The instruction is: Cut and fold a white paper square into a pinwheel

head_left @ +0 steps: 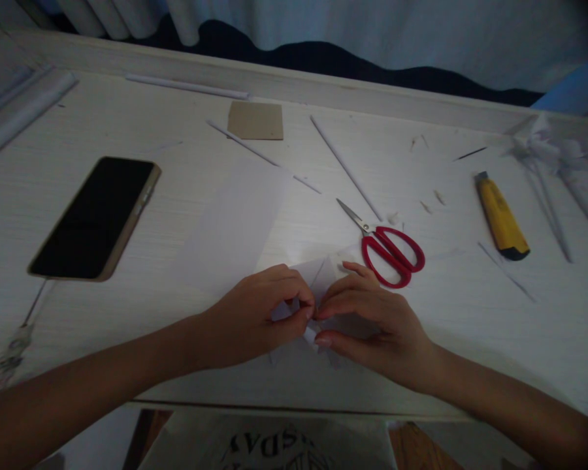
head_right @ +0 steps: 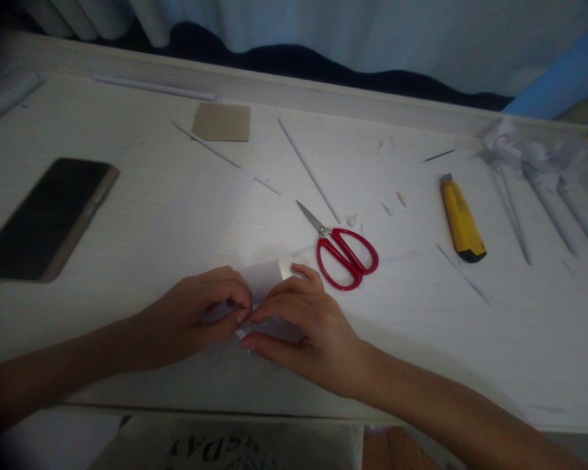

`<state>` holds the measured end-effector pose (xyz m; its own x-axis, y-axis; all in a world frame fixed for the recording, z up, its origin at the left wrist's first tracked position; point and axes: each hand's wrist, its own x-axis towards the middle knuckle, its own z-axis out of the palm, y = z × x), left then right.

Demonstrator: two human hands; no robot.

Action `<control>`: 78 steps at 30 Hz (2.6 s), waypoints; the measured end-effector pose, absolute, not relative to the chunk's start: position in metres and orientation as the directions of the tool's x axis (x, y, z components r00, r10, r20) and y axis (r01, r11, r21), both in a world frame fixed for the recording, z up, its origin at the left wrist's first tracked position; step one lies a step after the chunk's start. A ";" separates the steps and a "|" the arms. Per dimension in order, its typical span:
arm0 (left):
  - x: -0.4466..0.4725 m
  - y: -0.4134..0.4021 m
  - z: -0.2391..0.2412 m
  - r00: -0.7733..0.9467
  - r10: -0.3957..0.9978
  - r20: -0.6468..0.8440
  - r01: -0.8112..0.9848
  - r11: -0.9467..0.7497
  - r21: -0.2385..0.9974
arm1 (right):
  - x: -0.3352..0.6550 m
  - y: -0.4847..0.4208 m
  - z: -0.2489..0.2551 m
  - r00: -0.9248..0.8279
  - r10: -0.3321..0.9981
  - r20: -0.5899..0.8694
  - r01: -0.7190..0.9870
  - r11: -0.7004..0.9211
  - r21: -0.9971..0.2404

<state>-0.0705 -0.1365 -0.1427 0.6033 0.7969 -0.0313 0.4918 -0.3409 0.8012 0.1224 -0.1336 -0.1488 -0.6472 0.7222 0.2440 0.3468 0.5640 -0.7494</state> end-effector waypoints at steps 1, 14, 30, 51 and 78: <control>-0.070 -0.137 -0.143 0.591 0.806 -0.032 0.498 -0.333 0.801 | 0.122 -0.134 -0.149 -0.648 0.722 0.242 0.345 0.561 -0.752; -0.071 -0.138 -0.141 0.560 0.828 0.032 0.509 -0.375 0.775 | 0.125 -0.134 -0.148 -0.645 0.692 0.325 0.331 0.637 -0.696; -0.072 -0.138 -0.138 0.623 0.776 0.093 0.488 -0.479 0.730 | 0.124 -0.135 -0.148 -0.660 0.664 0.351 0.342 0.682 -0.646; -0.073 -0.138 -0.134 0.668 0.734 0.122 0.415 -0.504 0.758 | 0.126 -0.133 -0.148 -0.675 0.654 0.340 0.318 0.675 -0.666; -0.074 -0.139 -0.137 0.674 0.730 0.111 0.429 -0.510 0.746 | 0.126 -0.133 -0.150 -0.671 0.666 0.327 0.320 0.657 -0.683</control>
